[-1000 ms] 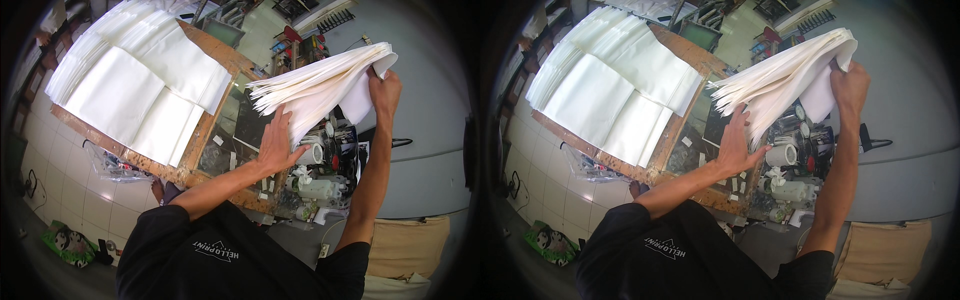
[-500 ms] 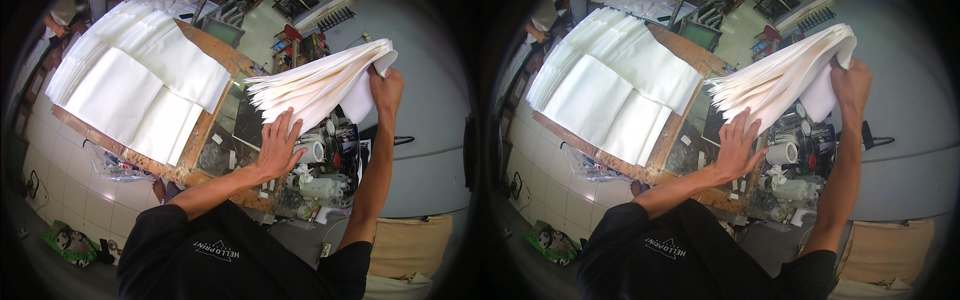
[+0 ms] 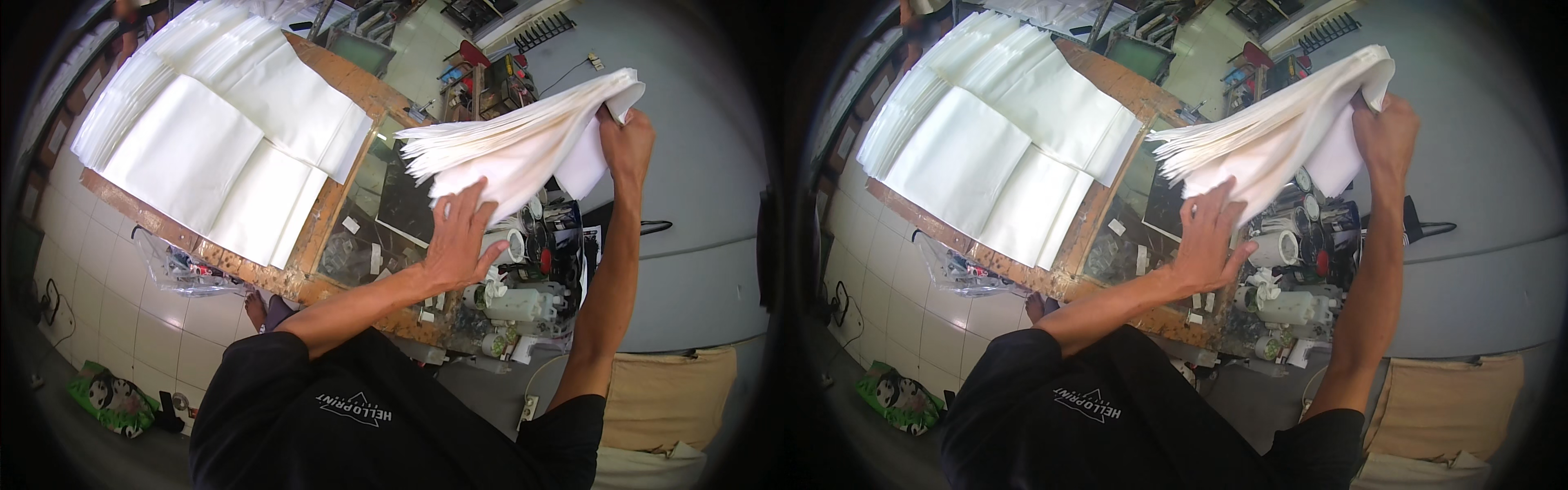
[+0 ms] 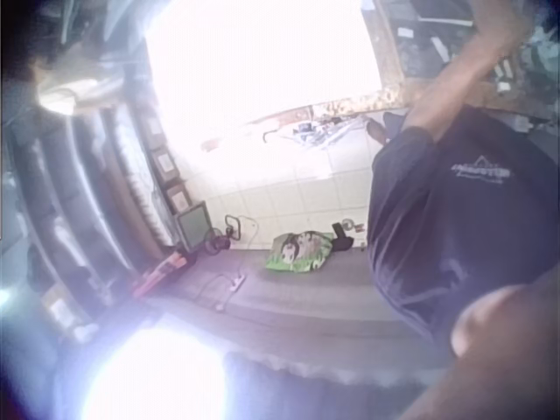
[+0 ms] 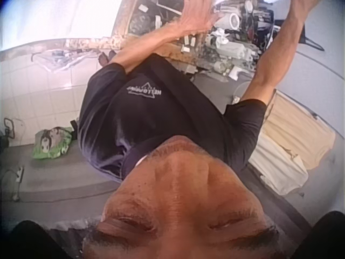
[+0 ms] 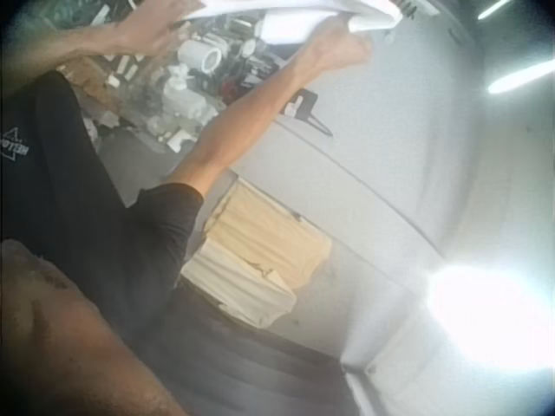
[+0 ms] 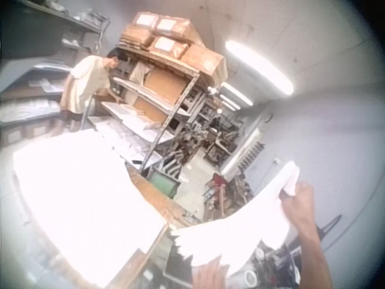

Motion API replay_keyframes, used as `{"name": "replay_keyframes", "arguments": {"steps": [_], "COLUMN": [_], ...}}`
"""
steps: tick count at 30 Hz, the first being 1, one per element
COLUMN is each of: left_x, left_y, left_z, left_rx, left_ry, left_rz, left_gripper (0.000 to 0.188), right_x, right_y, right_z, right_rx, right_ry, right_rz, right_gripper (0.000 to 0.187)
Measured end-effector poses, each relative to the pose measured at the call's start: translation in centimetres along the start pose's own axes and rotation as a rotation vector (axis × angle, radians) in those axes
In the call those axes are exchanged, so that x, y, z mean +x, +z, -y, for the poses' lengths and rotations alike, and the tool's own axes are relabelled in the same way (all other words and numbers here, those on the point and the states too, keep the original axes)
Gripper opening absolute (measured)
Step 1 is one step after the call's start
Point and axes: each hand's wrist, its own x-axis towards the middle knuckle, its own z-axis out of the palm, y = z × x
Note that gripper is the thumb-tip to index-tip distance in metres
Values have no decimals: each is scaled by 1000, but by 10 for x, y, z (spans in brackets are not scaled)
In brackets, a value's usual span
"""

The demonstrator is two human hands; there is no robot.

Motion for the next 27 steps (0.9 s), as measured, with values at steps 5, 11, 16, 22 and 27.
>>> {"name": "replay_keyframes", "arguments": {"steps": [5,11,16,22,27], "left_x": [-1,56,85,25,-45], "left_y": [6,-9,-26,22,55], "left_z": [-11,33,37,85,92], "left_rx": [-374,-297,362,-587,-966], "left_ry": [-289,-371,-307,-481,-735], "left_rz": [19,367,803,1052,771], "left_gripper": [60,52,57,71,71], "right_x": [0,-15,-41,-51,-31], "right_y": [-5,-27,-52,-67,-64], "right_z": [2,11,33,26,13], "right_rx": [-61,-46,4,-17,0], "right_ry": [-89,-217,-392,-483,-341], "right_rz": [-26,63,155,304,453], "right_gripper": [21,17,15,14,22]}}
